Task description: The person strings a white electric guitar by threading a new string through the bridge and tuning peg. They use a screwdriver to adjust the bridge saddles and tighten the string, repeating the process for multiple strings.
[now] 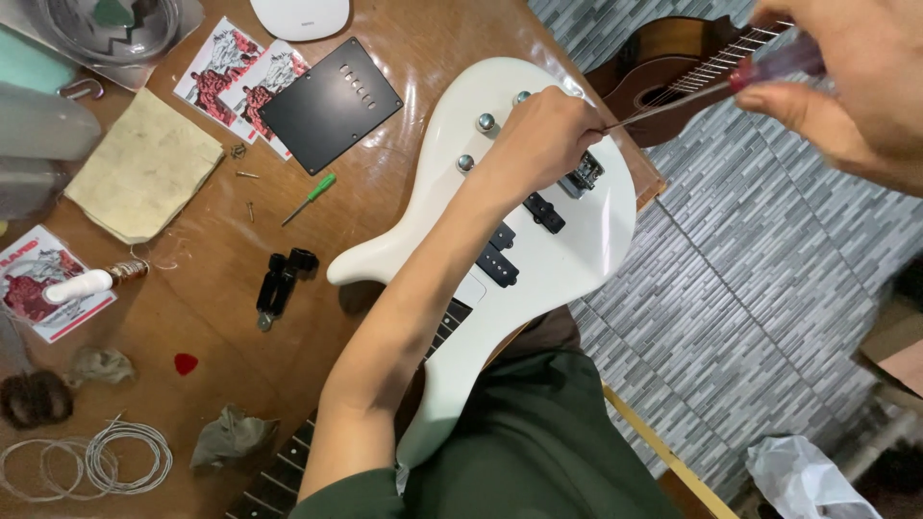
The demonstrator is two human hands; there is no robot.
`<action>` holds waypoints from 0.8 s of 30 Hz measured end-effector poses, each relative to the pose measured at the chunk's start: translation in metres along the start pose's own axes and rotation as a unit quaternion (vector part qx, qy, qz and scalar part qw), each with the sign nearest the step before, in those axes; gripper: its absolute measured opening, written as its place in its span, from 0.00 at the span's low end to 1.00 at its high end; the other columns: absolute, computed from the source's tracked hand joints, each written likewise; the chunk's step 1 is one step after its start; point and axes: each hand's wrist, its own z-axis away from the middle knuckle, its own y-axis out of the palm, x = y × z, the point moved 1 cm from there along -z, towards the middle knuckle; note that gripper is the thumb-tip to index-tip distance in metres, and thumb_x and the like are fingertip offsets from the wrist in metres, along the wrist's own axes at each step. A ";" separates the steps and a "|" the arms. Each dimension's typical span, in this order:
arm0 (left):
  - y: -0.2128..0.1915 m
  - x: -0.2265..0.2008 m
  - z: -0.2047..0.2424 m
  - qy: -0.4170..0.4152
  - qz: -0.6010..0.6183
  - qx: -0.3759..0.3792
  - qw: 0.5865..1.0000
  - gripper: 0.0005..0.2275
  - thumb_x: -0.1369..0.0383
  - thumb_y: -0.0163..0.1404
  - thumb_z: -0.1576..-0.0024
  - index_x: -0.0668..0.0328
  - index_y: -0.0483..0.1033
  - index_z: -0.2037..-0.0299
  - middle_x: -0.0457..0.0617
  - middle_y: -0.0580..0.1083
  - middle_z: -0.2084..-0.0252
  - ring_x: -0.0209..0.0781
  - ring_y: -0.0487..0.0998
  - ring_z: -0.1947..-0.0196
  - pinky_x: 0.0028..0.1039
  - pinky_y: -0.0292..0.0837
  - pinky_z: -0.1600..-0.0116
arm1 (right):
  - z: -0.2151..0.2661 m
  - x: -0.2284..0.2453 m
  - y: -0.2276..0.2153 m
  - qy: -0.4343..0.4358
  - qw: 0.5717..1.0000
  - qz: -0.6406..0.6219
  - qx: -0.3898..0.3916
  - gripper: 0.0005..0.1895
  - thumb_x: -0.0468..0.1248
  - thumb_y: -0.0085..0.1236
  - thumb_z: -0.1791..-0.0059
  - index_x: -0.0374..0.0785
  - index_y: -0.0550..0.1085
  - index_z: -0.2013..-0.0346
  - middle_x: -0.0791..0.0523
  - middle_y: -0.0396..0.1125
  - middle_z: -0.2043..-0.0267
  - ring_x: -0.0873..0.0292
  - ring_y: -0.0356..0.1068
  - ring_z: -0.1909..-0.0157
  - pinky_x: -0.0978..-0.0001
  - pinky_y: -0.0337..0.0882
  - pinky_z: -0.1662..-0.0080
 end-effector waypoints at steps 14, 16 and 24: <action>-0.096 -0.001 0.065 -0.141 -0.072 -0.014 0.987 0.11 0.71 0.52 0.42 0.56 0.82 0.51 0.54 0.82 0.54 0.58 0.81 0.55 0.45 0.74 0.56 | -0.001 0.007 -0.003 -0.058 0.991 0.114 -0.040 0.16 0.46 0.63 0.39 0.37 0.76 0.43 0.52 0.69 0.53 0.50 0.69 0.51 0.60 0.68 0.47; -0.150 0.004 0.109 -0.147 -0.120 -0.076 0.979 0.09 0.72 0.54 0.44 0.58 0.84 0.55 0.51 0.83 0.55 0.55 0.83 0.57 0.44 0.74 0.55 | -0.018 -0.057 0.044 -0.094 0.994 -0.043 -0.032 0.10 0.34 0.65 0.42 0.29 0.74 0.52 0.46 0.64 0.59 0.43 0.64 0.54 0.52 0.63 0.48; -0.219 0.071 0.254 -0.517 -0.258 -0.116 0.808 0.09 0.70 0.55 0.44 0.54 0.85 0.56 0.66 0.79 0.60 0.69 0.79 0.58 0.51 0.75 0.55 | 0.041 -0.492 0.392 -0.174 0.934 -0.241 0.199 0.52 0.70 0.35 0.54 0.34 0.64 0.29 0.45 0.60 0.29 0.48 0.61 0.26 0.55 0.57 0.27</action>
